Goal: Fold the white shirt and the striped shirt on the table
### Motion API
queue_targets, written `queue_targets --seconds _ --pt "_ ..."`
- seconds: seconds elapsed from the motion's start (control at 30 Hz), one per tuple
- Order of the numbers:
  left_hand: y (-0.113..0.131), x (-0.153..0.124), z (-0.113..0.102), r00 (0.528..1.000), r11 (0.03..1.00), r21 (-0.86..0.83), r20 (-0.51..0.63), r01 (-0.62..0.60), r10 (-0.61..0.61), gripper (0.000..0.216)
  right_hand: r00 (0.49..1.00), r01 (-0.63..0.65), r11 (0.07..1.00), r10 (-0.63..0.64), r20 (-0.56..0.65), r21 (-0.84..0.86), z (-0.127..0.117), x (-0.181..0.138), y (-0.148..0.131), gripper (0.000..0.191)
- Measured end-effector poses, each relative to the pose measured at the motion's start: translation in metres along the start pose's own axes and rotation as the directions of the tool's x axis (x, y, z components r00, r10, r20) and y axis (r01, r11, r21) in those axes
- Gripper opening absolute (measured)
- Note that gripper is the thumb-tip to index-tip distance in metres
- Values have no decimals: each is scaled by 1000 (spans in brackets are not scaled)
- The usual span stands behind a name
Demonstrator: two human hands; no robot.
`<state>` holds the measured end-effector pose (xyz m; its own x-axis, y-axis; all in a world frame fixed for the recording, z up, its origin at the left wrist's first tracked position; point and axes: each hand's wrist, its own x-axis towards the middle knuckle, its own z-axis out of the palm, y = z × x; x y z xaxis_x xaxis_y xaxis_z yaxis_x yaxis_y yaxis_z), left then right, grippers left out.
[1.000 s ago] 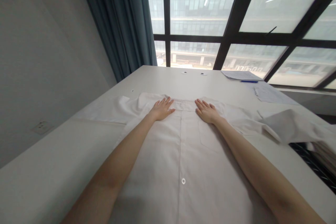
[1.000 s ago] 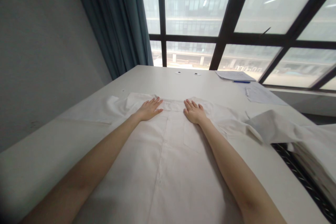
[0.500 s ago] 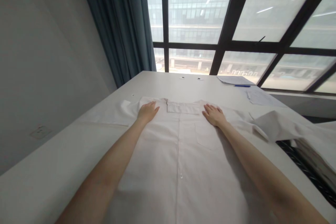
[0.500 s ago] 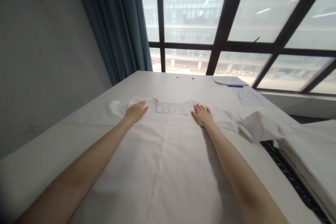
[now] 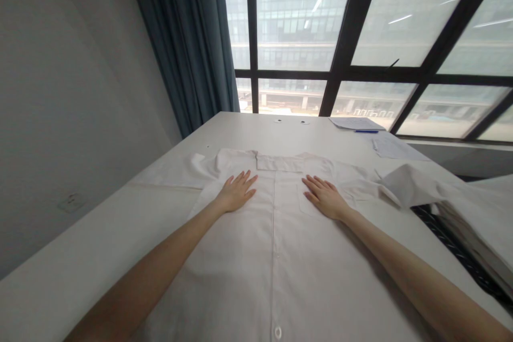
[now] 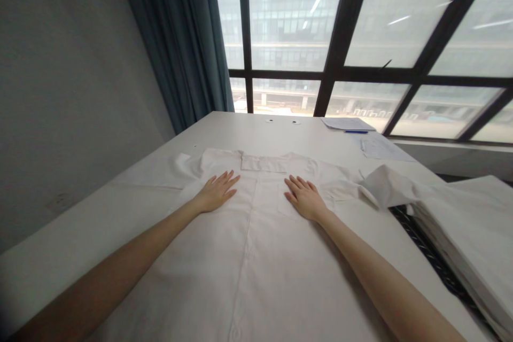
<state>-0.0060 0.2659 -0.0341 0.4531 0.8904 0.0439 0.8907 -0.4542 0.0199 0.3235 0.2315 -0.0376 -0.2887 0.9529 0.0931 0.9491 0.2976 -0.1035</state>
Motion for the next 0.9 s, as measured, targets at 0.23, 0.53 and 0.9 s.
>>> queue_targets --seconds 0.23,0.53,0.9 --pt "-45 -18 -1 987 982 105 -62 157 -151 55 996 -84 995 86 29 -55 -7 -30 32 60" --pt "-1 -40 -22 986 988 88 -116 130 -119 48 891 -277 961 251 -378 -17 -53 -62 60 43" --pt "55 -68 -8 997 998 -26 -58 -56 54 49 601 -708 707 605 -523 5 -90 -120 151 37"
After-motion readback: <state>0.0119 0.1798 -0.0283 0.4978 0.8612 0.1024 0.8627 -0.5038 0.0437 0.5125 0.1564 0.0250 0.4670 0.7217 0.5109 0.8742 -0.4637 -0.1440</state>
